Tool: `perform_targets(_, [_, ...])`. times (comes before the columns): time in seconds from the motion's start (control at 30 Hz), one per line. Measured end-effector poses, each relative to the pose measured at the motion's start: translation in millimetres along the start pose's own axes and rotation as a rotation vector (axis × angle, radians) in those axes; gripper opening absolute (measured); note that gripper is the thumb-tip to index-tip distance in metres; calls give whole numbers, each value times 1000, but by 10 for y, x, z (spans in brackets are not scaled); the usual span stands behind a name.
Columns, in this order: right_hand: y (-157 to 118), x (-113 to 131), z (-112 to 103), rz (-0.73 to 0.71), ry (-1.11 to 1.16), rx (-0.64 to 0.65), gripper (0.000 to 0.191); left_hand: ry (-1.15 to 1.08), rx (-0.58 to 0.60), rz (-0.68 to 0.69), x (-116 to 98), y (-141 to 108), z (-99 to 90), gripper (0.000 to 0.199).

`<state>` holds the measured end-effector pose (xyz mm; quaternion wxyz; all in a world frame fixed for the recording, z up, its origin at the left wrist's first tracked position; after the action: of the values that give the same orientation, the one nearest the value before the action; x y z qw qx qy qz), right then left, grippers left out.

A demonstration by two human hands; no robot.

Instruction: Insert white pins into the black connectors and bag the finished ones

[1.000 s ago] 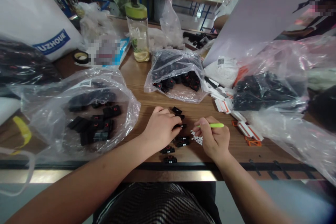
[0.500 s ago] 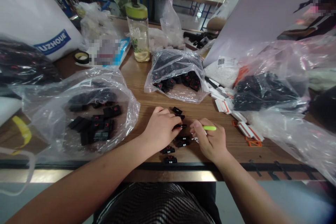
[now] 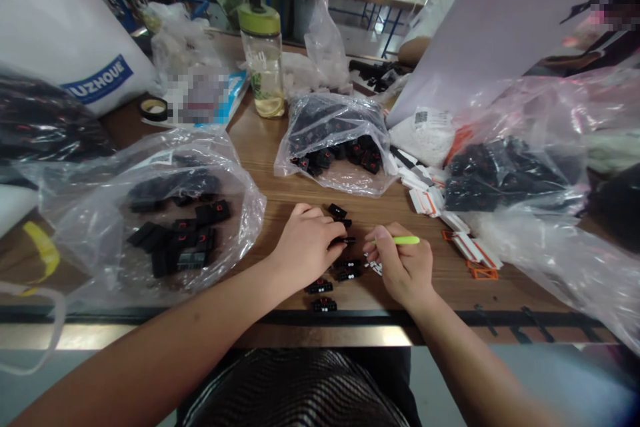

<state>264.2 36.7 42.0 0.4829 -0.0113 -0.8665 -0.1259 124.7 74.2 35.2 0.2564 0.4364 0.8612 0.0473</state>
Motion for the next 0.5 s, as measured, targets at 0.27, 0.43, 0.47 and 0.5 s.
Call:
perform_targets(0.27, [-14, 27, 84, -22, -148, 60, 29, 14, 3, 5, 6, -5, 11, 8])
perform_targets(0.43, [-22, 43, 15, -40, -74, 1, 28, 30, -6, 6, 12, 2, 9, 6])
perform_targets(0.47, [-21, 40, -45, -29, -29, -43, 30, 29, -9, 8, 18, 0, 13, 6])
perform_targets(0.5, [-21, 41, -108, -20, 10, -86, 32, 28, -13, 8, 26, -2, 17, 6])
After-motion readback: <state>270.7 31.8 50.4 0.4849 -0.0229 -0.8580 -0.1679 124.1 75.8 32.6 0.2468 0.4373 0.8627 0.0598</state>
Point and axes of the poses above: each hand's wrist, its own y-axis towards the middle knuckle, its own z-axis out of the palm, x = y × z, the point moved 8 cm from there along y, towards the middle knuckle, and after that the axes turned 10 degrees about z, right-handed, at the moved point
